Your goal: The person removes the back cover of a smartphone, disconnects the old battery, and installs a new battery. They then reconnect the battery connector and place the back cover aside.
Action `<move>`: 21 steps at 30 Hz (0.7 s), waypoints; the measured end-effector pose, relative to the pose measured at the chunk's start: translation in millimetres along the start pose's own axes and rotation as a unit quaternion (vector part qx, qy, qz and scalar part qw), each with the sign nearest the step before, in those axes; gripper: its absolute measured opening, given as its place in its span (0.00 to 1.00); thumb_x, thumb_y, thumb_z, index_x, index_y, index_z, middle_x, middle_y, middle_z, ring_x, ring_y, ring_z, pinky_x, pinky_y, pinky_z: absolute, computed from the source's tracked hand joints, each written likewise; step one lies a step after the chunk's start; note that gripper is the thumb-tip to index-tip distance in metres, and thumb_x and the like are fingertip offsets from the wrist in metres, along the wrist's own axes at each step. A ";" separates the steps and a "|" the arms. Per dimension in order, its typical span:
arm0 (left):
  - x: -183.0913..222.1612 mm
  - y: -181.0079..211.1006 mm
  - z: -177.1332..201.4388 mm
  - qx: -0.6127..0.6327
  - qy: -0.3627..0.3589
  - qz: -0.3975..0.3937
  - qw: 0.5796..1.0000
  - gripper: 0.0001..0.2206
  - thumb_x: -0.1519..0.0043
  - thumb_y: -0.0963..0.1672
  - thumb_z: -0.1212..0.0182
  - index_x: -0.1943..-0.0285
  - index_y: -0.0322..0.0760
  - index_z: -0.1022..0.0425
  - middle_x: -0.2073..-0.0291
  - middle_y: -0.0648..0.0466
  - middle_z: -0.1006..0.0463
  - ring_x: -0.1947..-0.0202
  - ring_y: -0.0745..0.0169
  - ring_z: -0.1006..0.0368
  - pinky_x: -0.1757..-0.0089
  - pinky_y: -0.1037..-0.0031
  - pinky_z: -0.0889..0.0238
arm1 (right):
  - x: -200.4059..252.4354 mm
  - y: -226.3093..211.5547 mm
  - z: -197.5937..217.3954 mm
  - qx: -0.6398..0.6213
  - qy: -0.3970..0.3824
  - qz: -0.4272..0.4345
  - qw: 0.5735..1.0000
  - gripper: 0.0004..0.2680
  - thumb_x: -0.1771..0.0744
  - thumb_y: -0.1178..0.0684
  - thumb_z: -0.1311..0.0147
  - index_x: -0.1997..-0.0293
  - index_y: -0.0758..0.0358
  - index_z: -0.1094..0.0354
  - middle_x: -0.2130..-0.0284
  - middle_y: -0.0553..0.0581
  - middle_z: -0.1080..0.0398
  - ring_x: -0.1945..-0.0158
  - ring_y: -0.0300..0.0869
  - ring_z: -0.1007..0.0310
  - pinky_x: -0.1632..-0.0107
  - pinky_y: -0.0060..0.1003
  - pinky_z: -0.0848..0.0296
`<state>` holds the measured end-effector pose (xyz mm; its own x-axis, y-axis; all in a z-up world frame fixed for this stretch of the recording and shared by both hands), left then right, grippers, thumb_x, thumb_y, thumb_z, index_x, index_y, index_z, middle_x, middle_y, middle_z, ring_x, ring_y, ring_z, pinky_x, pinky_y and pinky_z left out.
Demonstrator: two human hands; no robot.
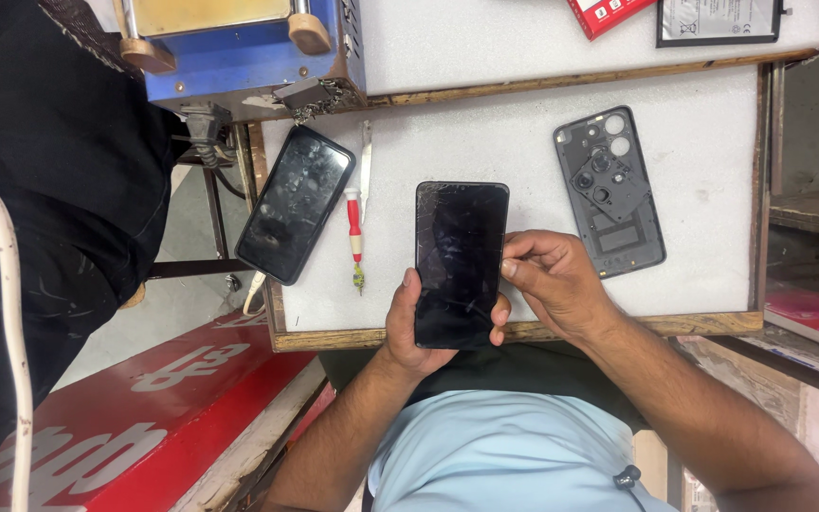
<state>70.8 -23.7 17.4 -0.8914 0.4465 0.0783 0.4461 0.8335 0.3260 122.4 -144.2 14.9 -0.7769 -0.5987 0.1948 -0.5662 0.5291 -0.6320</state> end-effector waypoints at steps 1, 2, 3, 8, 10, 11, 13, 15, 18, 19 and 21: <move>-0.3 0.1 0.1 -0.003 0.003 -0.001 1.000 0.37 0.29 0.62 0.59 0.28 0.27 0.39 0.52 0.40 0.26 0.54 0.51 0.26 0.56 0.61 0.27 | -0.2 -0.1 0.2 -0.002 0.000 0.000 1.000 0.05 0.29 0.60 0.48 0.53 0.74 0.30 0.61 0.68 0.28 0.68 0.49 0.20 0.73 0.51 0.15; -0.5 0.1 0.3 -0.005 0.006 -0.001 1.000 0.37 0.30 0.62 0.59 0.28 0.27 0.39 0.52 0.40 0.26 0.53 0.50 0.26 0.56 0.61 0.27 | -0.3 -0.3 0.6 -0.004 0.000 0.000 1.000 0.05 0.29 0.60 0.48 0.53 0.74 0.30 0.61 0.68 0.28 0.68 0.49 0.20 0.73 0.51 0.15; -0.6 0.1 0.1 -0.007 0.004 -0.002 1.000 0.37 0.29 0.62 0.59 0.28 0.27 0.39 0.53 0.40 0.25 0.53 0.50 0.25 0.56 0.61 0.27 | -0.2 -0.1 0.9 -0.006 0.000 0.000 1.000 0.05 0.29 0.60 0.48 0.53 0.73 0.30 0.61 0.68 0.28 0.68 0.49 0.20 0.73 0.51 0.15; -0.6 -0.2 0.4 -0.017 -0.003 -0.007 1.000 0.37 0.29 0.62 0.60 0.28 0.26 0.38 0.55 0.39 0.25 0.57 0.51 0.25 0.56 0.61 0.26 | 0.2 0.9 2.4 0.003 0.001 0.002 1.000 0.05 0.29 0.60 0.48 0.53 0.74 0.30 0.61 0.69 0.28 0.68 0.49 0.20 0.73 0.51 0.15; -0.7 -1.1 2.1 -0.016 0.005 -0.004 1.000 0.38 0.29 0.62 0.60 0.29 0.26 0.38 0.55 0.39 0.25 0.55 0.50 0.25 0.57 0.61 0.26 | 0.4 1.0 2.5 -0.001 0.001 0.002 1.000 0.05 0.29 0.60 0.48 0.53 0.74 0.30 0.62 0.68 0.28 0.68 0.49 0.20 0.73 0.52 0.15; -1.0 -1.3 2.9 -0.015 0.008 -0.003 1.000 0.38 0.30 0.62 0.60 0.29 0.26 0.38 0.55 0.39 0.25 0.54 0.50 0.24 0.57 0.61 0.26 | 0.3 0.8 2.4 -0.004 0.000 0.002 1.000 0.05 0.29 0.60 0.48 0.53 0.74 0.30 0.62 0.68 0.28 0.68 0.49 0.20 0.73 0.52 0.15; -1.0 -1.5 2.8 -0.011 0.003 -0.002 1.000 0.38 0.29 0.62 0.60 0.29 0.26 0.38 0.55 0.38 0.25 0.55 0.50 0.24 0.57 0.61 0.26 | 0.4 0.6 2.3 -0.006 -0.001 0.003 1.000 0.05 0.29 0.60 0.48 0.53 0.74 0.30 0.62 0.68 0.29 0.68 0.49 0.20 0.73 0.52 0.15; -0.5 -1.9 3.1 -0.007 0.000 0.000 1.000 0.38 0.29 0.63 0.60 0.28 0.26 0.38 0.55 0.38 0.25 0.56 0.50 0.24 0.56 0.61 0.26 | 0.5 0.4 2.3 -0.001 -0.002 0.004 1.000 0.05 0.29 0.60 0.48 0.53 0.74 0.30 0.62 0.68 0.29 0.68 0.49 0.20 0.73 0.52 0.15; 0.9 -3.2 4.4 -0.004 0.001 0.004 1.000 0.38 0.29 0.63 0.60 0.28 0.27 0.38 0.55 0.38 0.25 0.58 0.51 0.25 0.56 0.62 0.27 | 0.7 1.6 4.6 -0.006 0.009 0.000 1.000 0.05 0.29 0.60 0.48 0.53 0.72 0.30 0.61 0.68 0.28 0.68 0.49 0.20 0.74 0.52 0.15; 1.1 -3.5 4.9 -0.005 0.002 0.004 1.000 0.38 0.29 0.63 0.60 0.28 0.27 0.38 0.55 0.38 0.25 0.57 0.51 0.25 0.57 0.62 0.27 | 0.8 1.6 4.2 -0.007 0.004 0.002 1.000 0.05 0.29 0.60 0.48 0.52 0.72 0.30 0.61 0.67 0.29 0.68 0.49 0.20 0.73 0.52 0.15; 1.8 -3.9 5.2 -0.008 0.002 0.002 1.000 0.38 0.29 0.63 0.60 0.28 0.27 0.38 0.55 0.38 0.25 0.56 0.50 0.25 0.57 0.62 0.27 | 1.7 1.7 3.6 -0.010 -0.006 0.006 1.000 0.05 0.28 0.61 0.48 0.52 0.73 0.30 0.61 0.67 0.29 0.67 0.50 0.20 0.73 0.52 0.15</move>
<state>67.9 -24.4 11.3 -0.8895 0.4491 0.0843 0.4493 0.8262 0.3399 121.1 -146.5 11.4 -0.7809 -0.5987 0.1782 -0.5618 0.5485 -0.6193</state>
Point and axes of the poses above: each hand's wrist, its own x-axis away from the middle knuckle, its own z-axis out of the back of the hand, y = z × x, the point moved 7 cm from there along -x, towards the middle knuckle
